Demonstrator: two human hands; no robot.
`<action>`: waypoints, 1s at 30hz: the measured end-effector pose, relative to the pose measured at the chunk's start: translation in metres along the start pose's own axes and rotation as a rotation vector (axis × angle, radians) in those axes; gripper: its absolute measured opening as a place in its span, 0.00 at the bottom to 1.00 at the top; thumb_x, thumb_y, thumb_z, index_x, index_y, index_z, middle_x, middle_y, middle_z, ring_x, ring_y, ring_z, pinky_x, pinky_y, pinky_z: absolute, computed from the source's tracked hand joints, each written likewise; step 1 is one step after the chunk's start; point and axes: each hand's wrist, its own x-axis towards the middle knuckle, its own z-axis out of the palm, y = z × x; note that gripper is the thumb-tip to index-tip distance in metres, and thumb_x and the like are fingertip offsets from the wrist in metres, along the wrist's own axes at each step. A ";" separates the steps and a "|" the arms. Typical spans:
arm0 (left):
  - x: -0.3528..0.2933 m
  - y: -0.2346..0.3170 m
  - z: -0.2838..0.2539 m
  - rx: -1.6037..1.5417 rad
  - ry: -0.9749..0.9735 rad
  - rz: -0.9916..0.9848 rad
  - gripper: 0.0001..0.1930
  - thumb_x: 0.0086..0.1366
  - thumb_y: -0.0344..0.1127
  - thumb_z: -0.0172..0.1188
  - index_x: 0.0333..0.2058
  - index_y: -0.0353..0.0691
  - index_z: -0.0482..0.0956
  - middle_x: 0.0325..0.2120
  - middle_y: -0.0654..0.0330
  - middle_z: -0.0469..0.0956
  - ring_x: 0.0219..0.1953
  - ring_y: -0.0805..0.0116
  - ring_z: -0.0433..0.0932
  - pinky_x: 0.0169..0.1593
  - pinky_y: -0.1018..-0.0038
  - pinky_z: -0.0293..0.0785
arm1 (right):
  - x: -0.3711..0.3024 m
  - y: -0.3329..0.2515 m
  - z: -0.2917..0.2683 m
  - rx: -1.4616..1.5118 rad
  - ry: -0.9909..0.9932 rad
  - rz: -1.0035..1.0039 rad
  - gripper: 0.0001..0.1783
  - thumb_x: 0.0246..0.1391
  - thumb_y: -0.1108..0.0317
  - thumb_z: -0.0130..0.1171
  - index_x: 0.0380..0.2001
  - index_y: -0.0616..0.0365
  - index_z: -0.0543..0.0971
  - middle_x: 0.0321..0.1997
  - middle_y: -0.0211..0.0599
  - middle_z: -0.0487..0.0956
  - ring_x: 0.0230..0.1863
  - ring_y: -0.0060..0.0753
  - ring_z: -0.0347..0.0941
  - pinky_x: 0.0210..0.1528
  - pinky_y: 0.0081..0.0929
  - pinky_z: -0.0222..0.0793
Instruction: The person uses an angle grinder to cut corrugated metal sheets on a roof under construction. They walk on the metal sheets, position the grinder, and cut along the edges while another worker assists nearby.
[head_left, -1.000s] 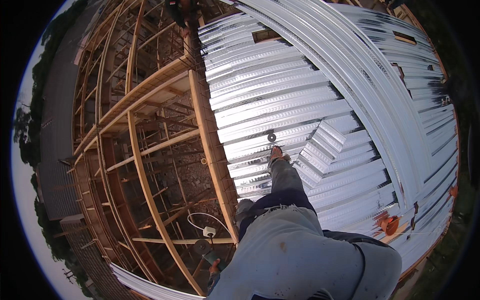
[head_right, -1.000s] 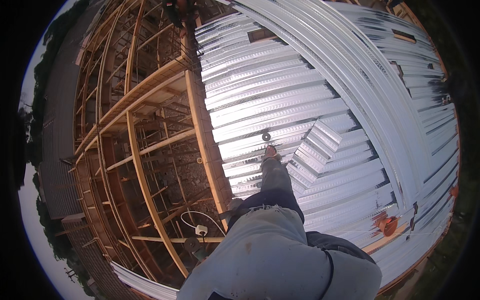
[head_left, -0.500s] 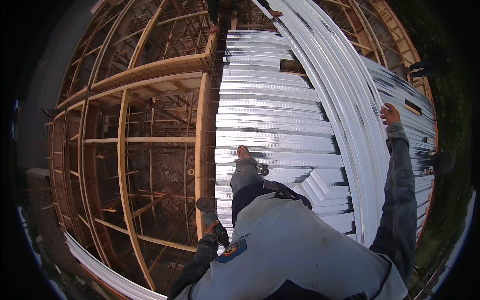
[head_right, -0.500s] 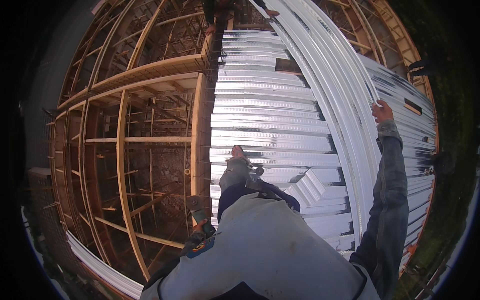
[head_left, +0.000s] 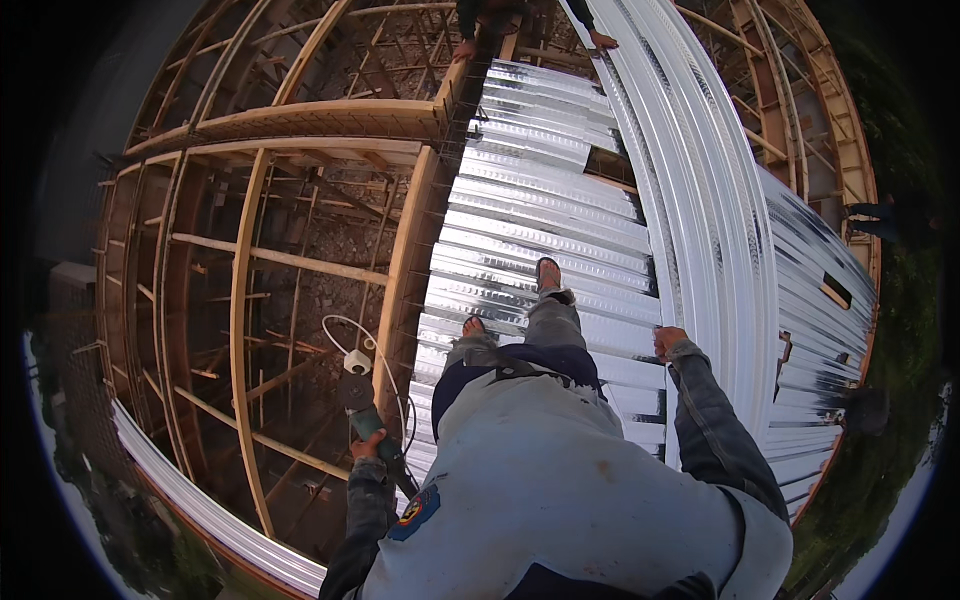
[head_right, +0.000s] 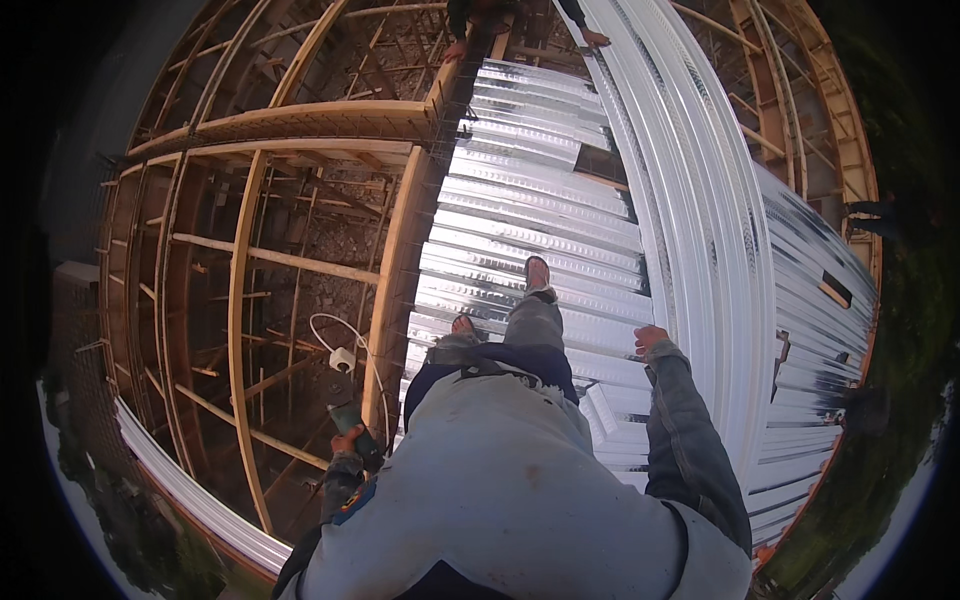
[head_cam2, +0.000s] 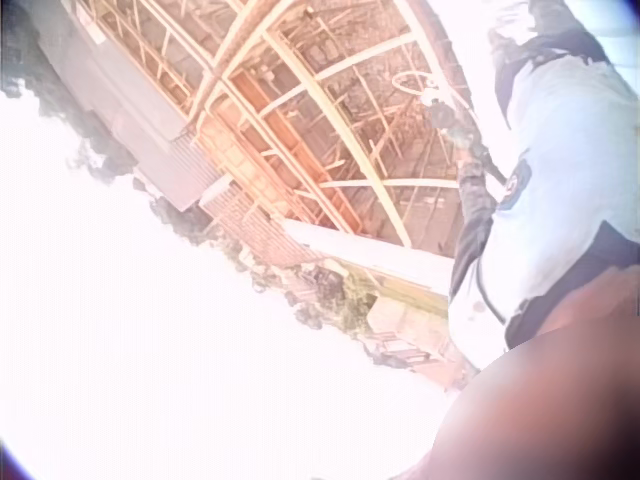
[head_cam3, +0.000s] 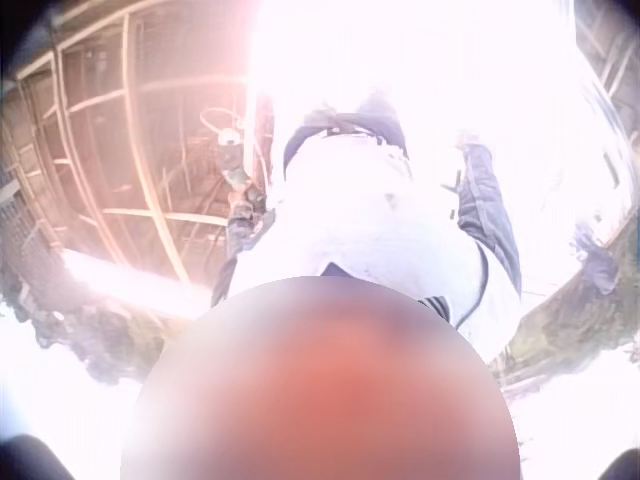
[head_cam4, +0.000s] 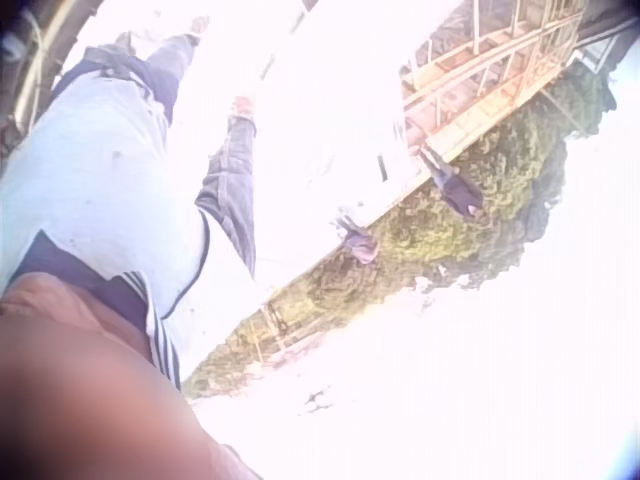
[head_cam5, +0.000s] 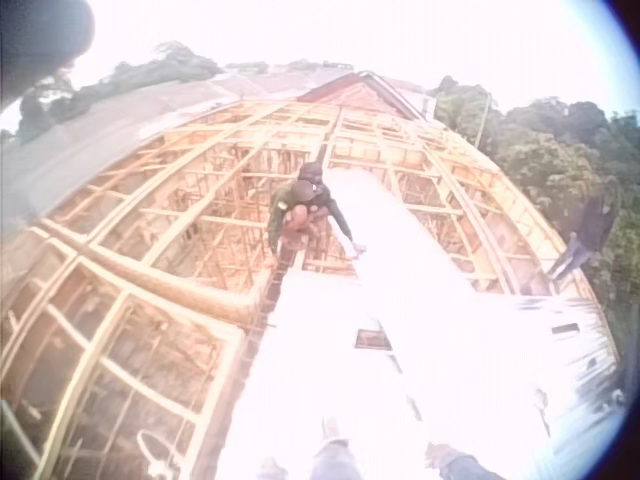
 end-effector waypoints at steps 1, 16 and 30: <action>-0.014 0.012 0.001 0.041 0.038 -0.015 0.29 0.35 0.42 0.73 0.33 0.25 0.76 0.28 0.52 0.77 0.27 0.61 0.76 0.32 0.64 0.72 | 0.015 -0.002 0.004 -0.092 -0.073 0.067 0.23 0.54 0.51 0.51 0.45 0.57 0.75 0.36 0.45 0.79 0.38 0.41 0.76 0.37 0.40 0.72; -0.193 0.336 0.153 -0.287 0.109 0.631 0.30 0.29 0.49 0.71 0.30 0.31 0.78 0.26 0.46 0.78 0.32 0.52 0.79 0.38 0.65 0.74 | -0.243 -0.353 0.263 -0.186 -1.438 -0.782 0.25 0.57 0.54 0.52 0.53 0.57 0.66 0.45 0.41 0.73 0.39 0.33 0.74 0.37 0.37 0.75; -0.183 0.319 0.160 -0.846 0.165 0.584 0.32 0.37 0.59 0.71 0.29 0.32 0.82 0.26 0.53 0.80 0.28 0.58 0.80 0.35 0.67 0.74 | -0.245 -0.365 0.330 -0.517 -1.327 -0.969 0.38 0.47 0.48 0.61 0.54 0.61 0.63 0.53 0.47 0.68 0.50 0.43 0.69 0.48 0.44 0.71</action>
